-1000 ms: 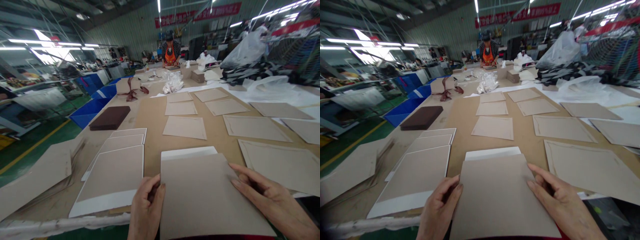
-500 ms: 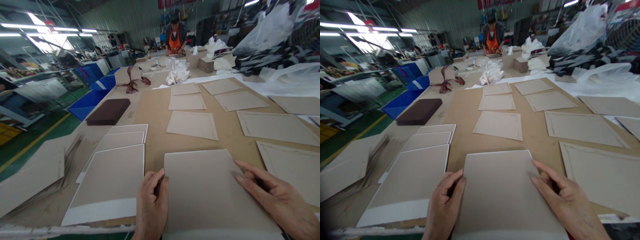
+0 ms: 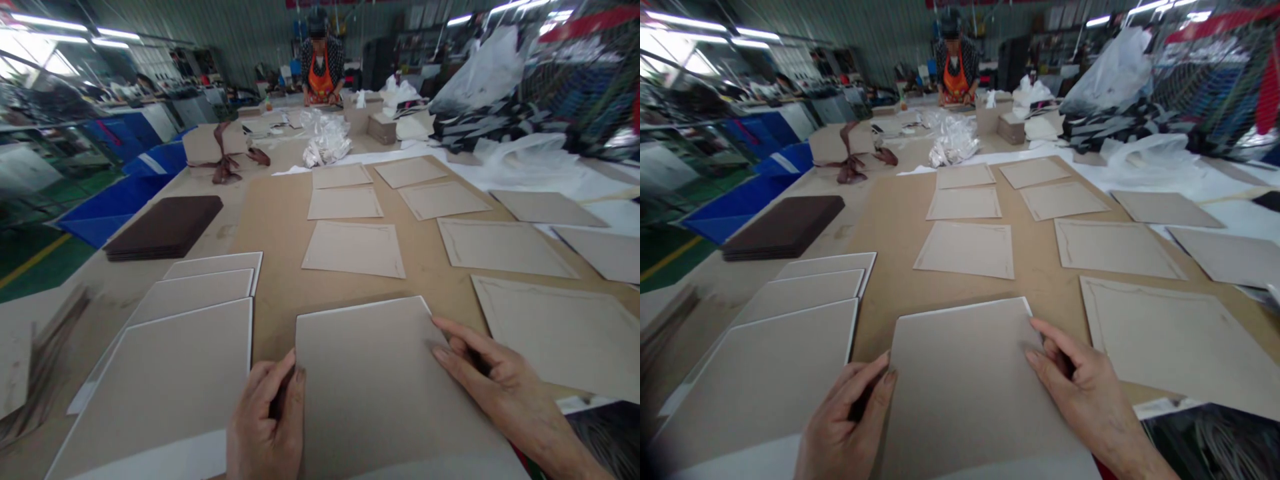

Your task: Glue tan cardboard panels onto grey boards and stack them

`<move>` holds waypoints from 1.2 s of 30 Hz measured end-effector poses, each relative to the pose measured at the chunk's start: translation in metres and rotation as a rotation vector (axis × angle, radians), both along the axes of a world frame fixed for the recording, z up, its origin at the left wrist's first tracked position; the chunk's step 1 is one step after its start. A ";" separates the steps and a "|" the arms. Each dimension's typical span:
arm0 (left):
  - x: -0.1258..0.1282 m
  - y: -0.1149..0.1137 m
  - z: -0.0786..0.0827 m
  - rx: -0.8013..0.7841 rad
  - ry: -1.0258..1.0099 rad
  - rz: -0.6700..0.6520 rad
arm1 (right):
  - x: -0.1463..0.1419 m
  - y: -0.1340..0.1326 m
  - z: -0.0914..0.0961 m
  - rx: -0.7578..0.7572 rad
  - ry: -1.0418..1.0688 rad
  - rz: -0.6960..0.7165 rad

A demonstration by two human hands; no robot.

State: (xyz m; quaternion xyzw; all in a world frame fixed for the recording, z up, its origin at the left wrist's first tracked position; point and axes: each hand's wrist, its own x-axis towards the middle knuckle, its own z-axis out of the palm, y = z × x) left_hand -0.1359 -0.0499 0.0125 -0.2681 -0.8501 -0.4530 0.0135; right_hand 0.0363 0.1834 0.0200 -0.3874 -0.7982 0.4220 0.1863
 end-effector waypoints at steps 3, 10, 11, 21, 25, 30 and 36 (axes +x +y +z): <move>-0.001 -0.001 0.000 -0.010 0.007 0.002 | -0.004 -0.002 0.005 0.023 0.008 0.011; -0.001 -0.003 0.000 -0.043 0.012 0.007 | -0.006 -0.002 0.006 0.066 -0.033 0.038; -0.001 -0.003 0.000 -0.046 0.015 0.006 | -0.006 -0.002 0.006 0.068 -0.043 0.045; 0.001 0.001 -0.001 -0.065 0.058 0.007 | -0.008 0.000 0.011 0.182 -0.168 0.103; 0.001 0.003 0.002 -0.073 0.024 0.004 | -0.007 0.003 0.007 0.246 -0.173 0.132; 0.002 0.005 0.003 -0.073 0.029 0.012 | -0.006 0.008 0.004 0.289 -0.175 0.168; 0.004 0.006 0.001 -0.079 0.026 0.000 | -0.003 0.011 0.001 0.241 -0.205 0.173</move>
